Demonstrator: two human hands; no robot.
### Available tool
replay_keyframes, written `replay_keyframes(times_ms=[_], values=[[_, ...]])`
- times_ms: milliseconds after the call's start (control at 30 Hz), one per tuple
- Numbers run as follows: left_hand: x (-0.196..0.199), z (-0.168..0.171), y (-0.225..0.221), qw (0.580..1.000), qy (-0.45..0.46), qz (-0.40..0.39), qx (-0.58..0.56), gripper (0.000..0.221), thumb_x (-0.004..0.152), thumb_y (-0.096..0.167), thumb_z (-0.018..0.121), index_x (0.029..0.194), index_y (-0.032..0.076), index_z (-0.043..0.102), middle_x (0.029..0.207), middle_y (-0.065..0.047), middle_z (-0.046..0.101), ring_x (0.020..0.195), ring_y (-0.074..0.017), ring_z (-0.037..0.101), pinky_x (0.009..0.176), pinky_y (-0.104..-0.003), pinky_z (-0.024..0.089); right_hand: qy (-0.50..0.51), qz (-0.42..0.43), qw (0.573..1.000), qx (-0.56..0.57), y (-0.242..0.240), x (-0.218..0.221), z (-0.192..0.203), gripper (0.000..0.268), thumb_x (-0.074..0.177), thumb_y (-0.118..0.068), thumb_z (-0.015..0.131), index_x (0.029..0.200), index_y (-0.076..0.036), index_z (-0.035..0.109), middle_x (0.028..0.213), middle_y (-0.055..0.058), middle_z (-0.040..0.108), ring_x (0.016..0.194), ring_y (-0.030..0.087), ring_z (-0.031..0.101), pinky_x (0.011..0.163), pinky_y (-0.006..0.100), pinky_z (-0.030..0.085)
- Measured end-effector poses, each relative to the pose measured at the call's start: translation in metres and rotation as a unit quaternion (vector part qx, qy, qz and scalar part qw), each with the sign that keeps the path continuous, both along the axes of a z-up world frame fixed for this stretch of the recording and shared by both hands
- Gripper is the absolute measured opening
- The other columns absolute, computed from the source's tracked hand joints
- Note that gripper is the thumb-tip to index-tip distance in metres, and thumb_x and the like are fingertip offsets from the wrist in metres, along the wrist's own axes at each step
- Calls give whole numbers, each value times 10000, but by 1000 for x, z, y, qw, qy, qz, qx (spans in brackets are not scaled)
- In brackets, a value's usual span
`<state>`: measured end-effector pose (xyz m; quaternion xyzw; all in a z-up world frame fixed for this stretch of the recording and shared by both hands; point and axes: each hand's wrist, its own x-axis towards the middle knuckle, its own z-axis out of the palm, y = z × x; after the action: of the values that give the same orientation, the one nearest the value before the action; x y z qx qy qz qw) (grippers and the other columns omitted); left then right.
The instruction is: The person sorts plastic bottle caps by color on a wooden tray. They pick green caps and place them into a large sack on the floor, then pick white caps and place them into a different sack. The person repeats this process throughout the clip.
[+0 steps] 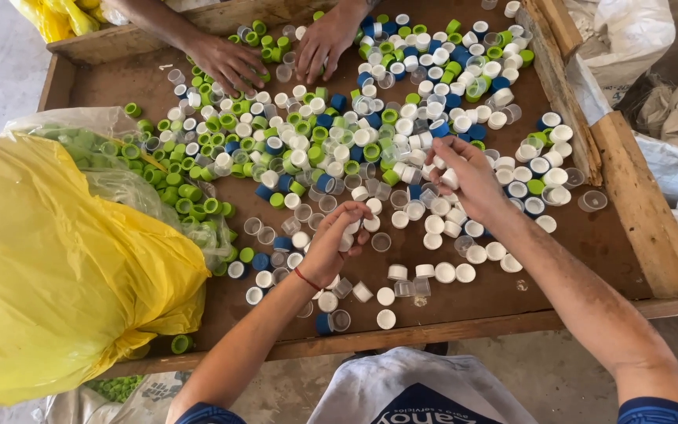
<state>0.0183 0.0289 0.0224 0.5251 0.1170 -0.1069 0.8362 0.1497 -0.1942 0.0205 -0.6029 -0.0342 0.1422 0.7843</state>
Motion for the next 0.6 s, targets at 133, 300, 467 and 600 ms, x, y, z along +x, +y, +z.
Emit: replay_keyframes(times_ms=[133, 300, 467, 600], values=[[2, 1, 2, 989, -93, -33, 110, 235, 1065, 209, 544, 1189, 59, 676, 943, -122, 616, 593, -103, 503, 456, -190, 359, -207, 137, 934, -256, 1, -18, 34, 153, 1004, -164, 681, 1007, -17, 724, 953, 179, 699, 604, 194, 651, 447, 275, 483], [-1, -4, 7, 803, -261, -38, 534, 185, 1035, 236, 560, 1169, 232, 688, 916, -39, 655, 734, -260, 673, 664, -379, 569, -562, 130, 642, -505, 8, -37, -3, 135, 1004, -331, 634, 1002, -217, 707, 901, -39, 660, 636, 129, 662, 474, 252, 518], [-1, -10, 8, 639, -305, -33, 705, 158, 1030, 349, 589, 1161, 278, 639, 980, 33, 584, 707, -259, 733, 627, -374, 616, -606, 146, 565, -541, 8, -46, -24, 121, 1004, -315, 563, 1003, -231, 650, 904, -57, 599, 719, 178, 704, 542, 336, 580], [5, -18, 12, 574, -312, -36, 756, 203, 983, 376, 624, 1164, 285, 606, 1008, 28, 535, 721, -261, 729, 642, -380, 622, -604, 142, 518, -589, 8, -35, -65, 106, 961, -283, 569, 961, -208, 643, 874, -37, 589, 680, 220, 719, 524, 377, 578]])
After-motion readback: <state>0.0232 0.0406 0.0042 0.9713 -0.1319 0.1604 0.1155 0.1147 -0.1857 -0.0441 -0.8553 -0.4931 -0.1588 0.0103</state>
